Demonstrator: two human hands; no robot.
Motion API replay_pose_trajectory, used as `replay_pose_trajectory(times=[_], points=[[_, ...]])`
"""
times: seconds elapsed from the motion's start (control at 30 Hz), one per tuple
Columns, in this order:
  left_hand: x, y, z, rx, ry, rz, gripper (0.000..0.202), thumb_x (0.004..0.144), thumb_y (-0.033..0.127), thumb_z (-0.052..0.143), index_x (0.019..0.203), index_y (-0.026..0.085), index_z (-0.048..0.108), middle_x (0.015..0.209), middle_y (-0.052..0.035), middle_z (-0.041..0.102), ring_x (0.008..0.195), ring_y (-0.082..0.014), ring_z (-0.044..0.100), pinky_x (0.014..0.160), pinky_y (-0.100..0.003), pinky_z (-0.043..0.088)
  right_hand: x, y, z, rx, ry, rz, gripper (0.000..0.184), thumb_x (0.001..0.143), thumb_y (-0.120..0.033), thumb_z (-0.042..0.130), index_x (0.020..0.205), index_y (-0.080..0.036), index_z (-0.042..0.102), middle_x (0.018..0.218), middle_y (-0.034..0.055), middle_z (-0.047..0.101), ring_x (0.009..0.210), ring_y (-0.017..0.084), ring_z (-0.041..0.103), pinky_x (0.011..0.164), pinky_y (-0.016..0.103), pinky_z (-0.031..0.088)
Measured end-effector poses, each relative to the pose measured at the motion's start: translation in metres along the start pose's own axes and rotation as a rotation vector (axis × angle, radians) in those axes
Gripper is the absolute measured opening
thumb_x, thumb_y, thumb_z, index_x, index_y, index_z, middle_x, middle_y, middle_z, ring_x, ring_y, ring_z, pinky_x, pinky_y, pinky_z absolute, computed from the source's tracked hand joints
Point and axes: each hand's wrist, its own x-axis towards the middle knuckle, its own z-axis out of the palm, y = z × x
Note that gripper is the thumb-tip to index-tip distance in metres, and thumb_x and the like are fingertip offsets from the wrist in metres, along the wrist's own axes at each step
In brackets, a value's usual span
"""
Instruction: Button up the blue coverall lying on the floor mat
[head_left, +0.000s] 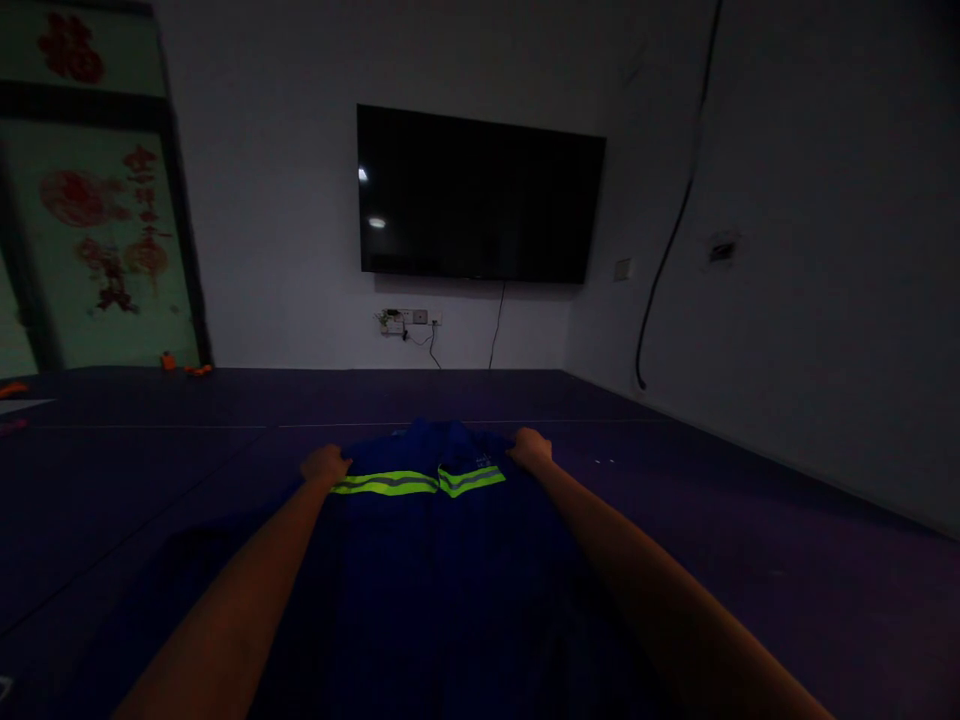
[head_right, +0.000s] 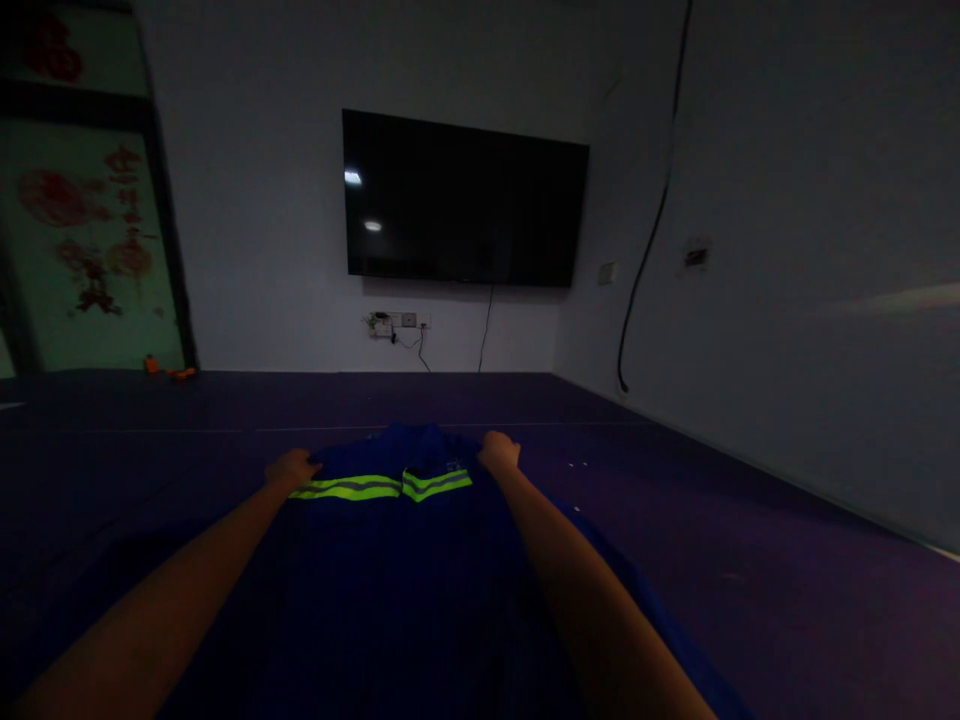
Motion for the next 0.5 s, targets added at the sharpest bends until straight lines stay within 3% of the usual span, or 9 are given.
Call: replay_pose_trajectory(times=[0.13,0.3,0.4,0.5], points=[[-0.017,0.005,-0.029,-0.043,0.155,0.087,0.027,0.082,0.034,0.047,0.099,0.015,0.055,0.103,-0.0065,0.056,0.094,-0.0189,0.053,0.081,-0.041,0.043,-0.019,0.004,-0.021,0.018,0.179,-0.063,0.025,0.083,-0.032,0.046,0.096,-0.014,0.058,0.102,0.0065,0.057,0.097,0.019,0.051,0.084,0.040,0.038],[-0.060,0.020,-0.100,-0.136,0.432,0.215,0.033,0.087,0.030,0.031,0.110,0.018,0.051,0.110,-0.0090,0.057,0.100,-0.0198,0.052,0.080,-0.030,0.040,-0.058,0.037,-0.077,0.096,0.427,-0.085,0.025,0.084,-0.030,0.043,0.093,-0.021,0.064,0.102,0.0056,0.061,0.099,0.020,0.051,0.080,0.029,0.038],[-0.104,0.038,-0.155,-0.179,0.562,0.274,0.040,0.087,0.038,0.027,0.113,0.018,0.049,0.102,-0.0074,0.061,0.091,-0.0207,0.056,0.073,-0.028,0.041,-0.094,0.080,-0.126,0.147,0.535,-0.022,0.030,0.084,-0.035,0.040,0.096,-0.020,0.063,0.103,0.0052,0.061,0.093,0.020,0.055,0.071,0.027,0.041],[-0.158,0.067,-0.211,-0.261,0.691,0.454,0.040,0.084,0.042,0.031,0.096,0.016,0.058,0.081,-0.0024,0.062,0.074,-0.0154,0.056,0.065,-0.024,0.041,-0.142,0.147,-0.182,0.291,0.619,0.100,0.036,0.079,-0.040,0.047,0.096,-0.013,0.064,0.091,0.0099,0.064,0.078,0.020,0.059,0.061,0.027,0.042]])
